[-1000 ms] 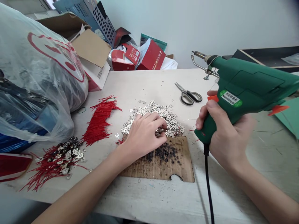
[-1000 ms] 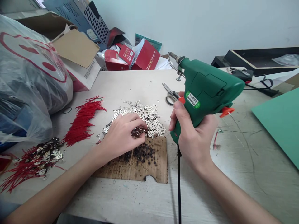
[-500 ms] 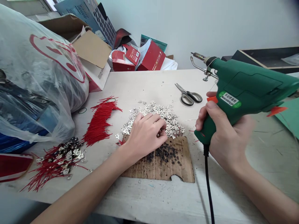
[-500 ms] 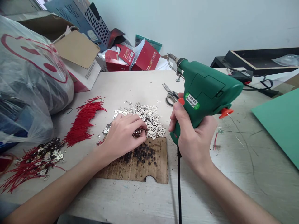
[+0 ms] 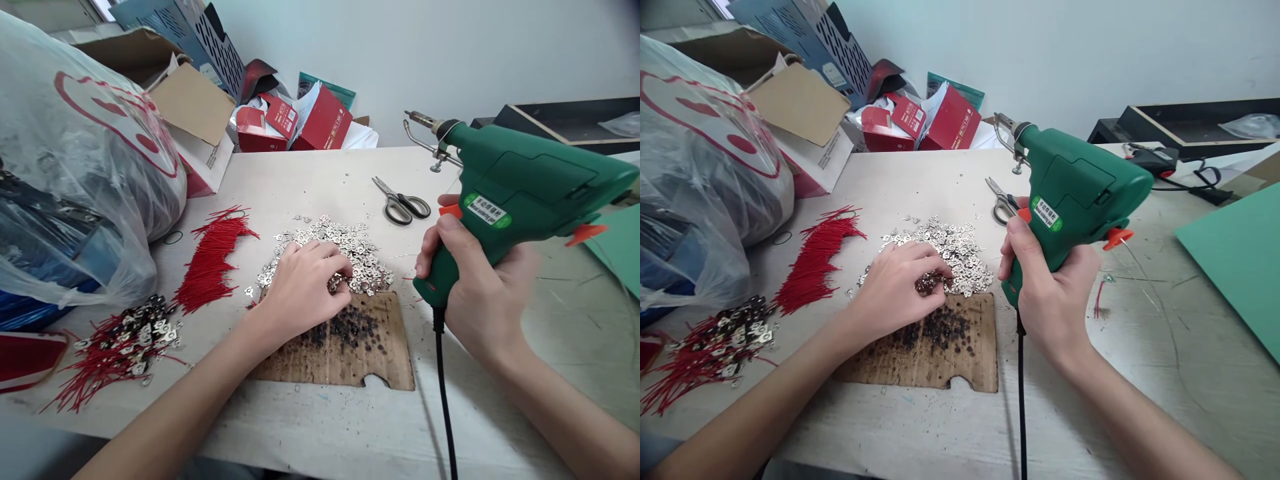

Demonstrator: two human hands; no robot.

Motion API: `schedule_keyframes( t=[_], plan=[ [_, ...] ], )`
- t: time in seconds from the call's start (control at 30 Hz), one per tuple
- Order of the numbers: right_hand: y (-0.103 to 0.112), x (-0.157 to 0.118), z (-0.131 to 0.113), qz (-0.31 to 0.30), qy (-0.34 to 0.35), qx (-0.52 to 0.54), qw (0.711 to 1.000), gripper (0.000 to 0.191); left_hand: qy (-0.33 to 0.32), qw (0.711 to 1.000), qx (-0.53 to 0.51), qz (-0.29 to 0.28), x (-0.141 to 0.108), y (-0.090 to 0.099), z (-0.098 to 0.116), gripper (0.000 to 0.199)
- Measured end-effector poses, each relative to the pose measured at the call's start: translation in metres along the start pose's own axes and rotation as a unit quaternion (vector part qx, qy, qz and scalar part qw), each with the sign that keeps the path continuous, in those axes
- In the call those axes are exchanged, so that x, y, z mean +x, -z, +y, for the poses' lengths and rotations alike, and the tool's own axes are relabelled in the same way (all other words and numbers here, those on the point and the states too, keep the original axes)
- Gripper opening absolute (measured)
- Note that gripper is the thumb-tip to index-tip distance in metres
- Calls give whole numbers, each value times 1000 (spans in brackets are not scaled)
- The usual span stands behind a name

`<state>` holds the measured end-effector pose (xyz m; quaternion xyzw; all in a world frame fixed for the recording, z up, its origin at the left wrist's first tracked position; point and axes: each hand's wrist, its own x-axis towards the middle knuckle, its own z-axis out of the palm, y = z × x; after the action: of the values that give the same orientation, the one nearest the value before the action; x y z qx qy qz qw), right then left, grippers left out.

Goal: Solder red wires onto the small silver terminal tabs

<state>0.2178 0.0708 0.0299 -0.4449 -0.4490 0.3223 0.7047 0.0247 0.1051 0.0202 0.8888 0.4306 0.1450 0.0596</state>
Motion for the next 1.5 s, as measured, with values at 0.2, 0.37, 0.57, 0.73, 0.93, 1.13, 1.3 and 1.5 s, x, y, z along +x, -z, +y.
schedule_keyframes(
  t=[0.2, 0.37, 0.57, 0.73, 0.93, 1.13, 1.3, 1.5],
  plan=[
    [-1, 1, 1, -2, 6, 5, 1000, 16, 7, 1000, -22, -8, 0, 2, -3, 14],
    [-3, 1, 0, -2, 7, 7, 1000, 16, 0, 1000, -20, 0, 0, 1, -2, 13],
    [-4, 1, -1, 1, 16, -4, 1000, 17, -5, 1000, -7, 9, 1, 1, 0, 11],
    [-3, 0, 0, 0, 21, -3, 1000, 15, -9, 1000, -3, 13, 1, 0, 0, 10],
    [-1, 0, 2, -5, 13, 0, 1000, 18, -24, 999, -12, 26, -1, 2, 2, 10],
    [0, 1, 3, -6, 4, -5, 1000, 19, -49, 998, -1, 27, -8, 10, 9, 11],
    [-1, 1, 2, -4, 6, -7, 1000, 16, -80, 996, 31, 9, -17, 19, 15, 11],
    [-2, 2, 1, -8, 18, 4, 1000, 11, -107, 993, 36, -37, -26, 29, 21, 10]
  ],
)
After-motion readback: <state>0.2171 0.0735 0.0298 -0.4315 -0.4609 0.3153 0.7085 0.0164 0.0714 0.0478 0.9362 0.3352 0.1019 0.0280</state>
